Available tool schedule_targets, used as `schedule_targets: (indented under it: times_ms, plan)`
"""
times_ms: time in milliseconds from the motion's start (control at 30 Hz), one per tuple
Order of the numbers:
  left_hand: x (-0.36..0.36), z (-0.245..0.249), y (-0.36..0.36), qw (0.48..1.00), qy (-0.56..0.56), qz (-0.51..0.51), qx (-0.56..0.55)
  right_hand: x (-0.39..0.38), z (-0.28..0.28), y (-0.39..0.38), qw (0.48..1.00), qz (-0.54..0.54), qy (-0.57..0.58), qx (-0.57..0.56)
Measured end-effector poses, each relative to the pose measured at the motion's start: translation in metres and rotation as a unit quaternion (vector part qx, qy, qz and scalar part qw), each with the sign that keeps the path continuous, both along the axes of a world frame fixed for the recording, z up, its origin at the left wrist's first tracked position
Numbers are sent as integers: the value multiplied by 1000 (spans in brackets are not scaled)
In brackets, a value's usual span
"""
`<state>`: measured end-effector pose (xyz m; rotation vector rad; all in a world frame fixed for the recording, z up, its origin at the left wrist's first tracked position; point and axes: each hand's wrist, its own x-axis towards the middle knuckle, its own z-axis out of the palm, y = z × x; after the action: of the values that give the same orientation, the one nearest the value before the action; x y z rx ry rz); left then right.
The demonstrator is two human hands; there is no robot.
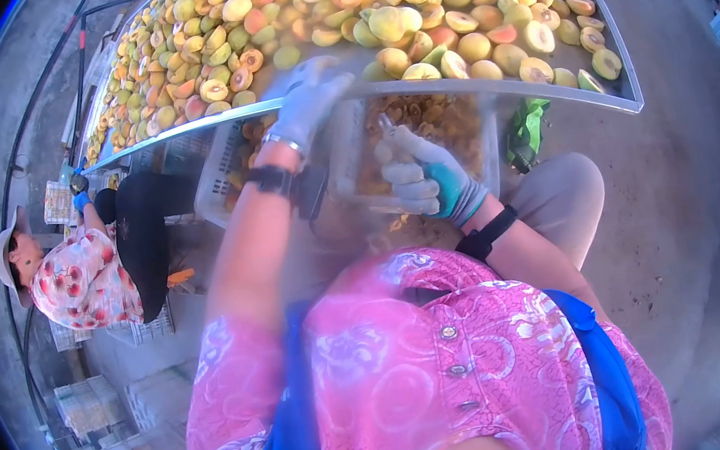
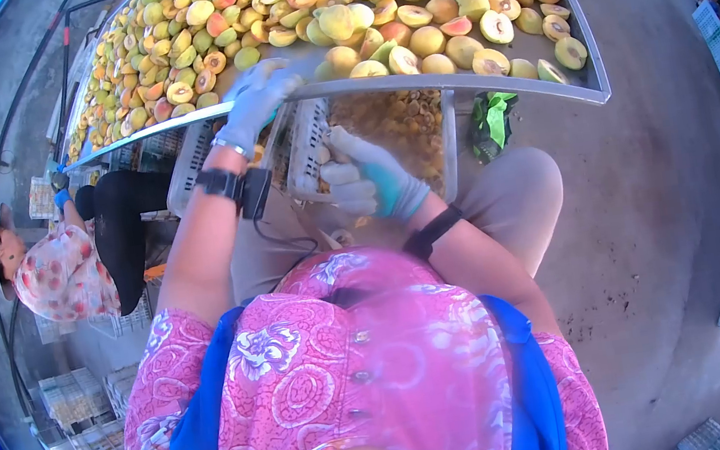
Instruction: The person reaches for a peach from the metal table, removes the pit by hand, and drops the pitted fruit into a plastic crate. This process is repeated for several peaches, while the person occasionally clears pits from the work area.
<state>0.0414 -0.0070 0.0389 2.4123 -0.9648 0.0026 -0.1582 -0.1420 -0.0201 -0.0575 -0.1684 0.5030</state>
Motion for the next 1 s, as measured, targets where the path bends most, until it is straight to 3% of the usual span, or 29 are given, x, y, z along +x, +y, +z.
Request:
schedule_targets:
  times_ms: [33,67,133,267,333,467,567,633,700,733,767,800,833,900,967,1000]
  plan:
    - [1,1,-18,996,88,1,23,0,0,0,1000,8,14,1]
    - [3,3,-31,996,87,-3,22,0,0,-2,1000,16,27,2]
    - [3,19,-54,961,250,-55,102,-3,-3,-5,999,14,35,-10]
    - [24,4,-76,968,186,-53,159,-6,4,-5,998,5,39,-46]
    - [35,3,-77,950,143,-76,265,-9,11,-3,997,-15,47,-68]
    - [51,-9,-57,959,82,-67,262,-9,10,-4,996,-42,39,-64]
    - [60,-9,-25,972,113,8,206,-12,9,-3,998,-35,23,-40]
    - [69,-20,-7,981,151,84,85,-14,11,-2,998,-33,27,-35]
    - [68,-19,-2,987,126,92,46,-15,14,0,999,-27,31,-33]
    - [60,-15,-2,962,243,76,-100,-16,16,1,997,-44,32,-51]
    - [51,-13,0,903,351,56,-243,-17,17,1,995,-62,34,-69]
    - [43,-13,3,855,407,5,-319,-16,17,2,995,-61,32,-69]
    - [36,-16,5,856,407,4,-320,-15,16,2,993,-64,35,-90]
    - [15,-26,10,716,520,-94,-456,-15,17,4,991,-64,40,-111]
    - [-26,-20,10,694,535,-60,-478,-18,28,7,960,-136,39,-242]
    - [-37,-25,10,650,561,-47,-511,-18,32,8,960,-133,41,-243]
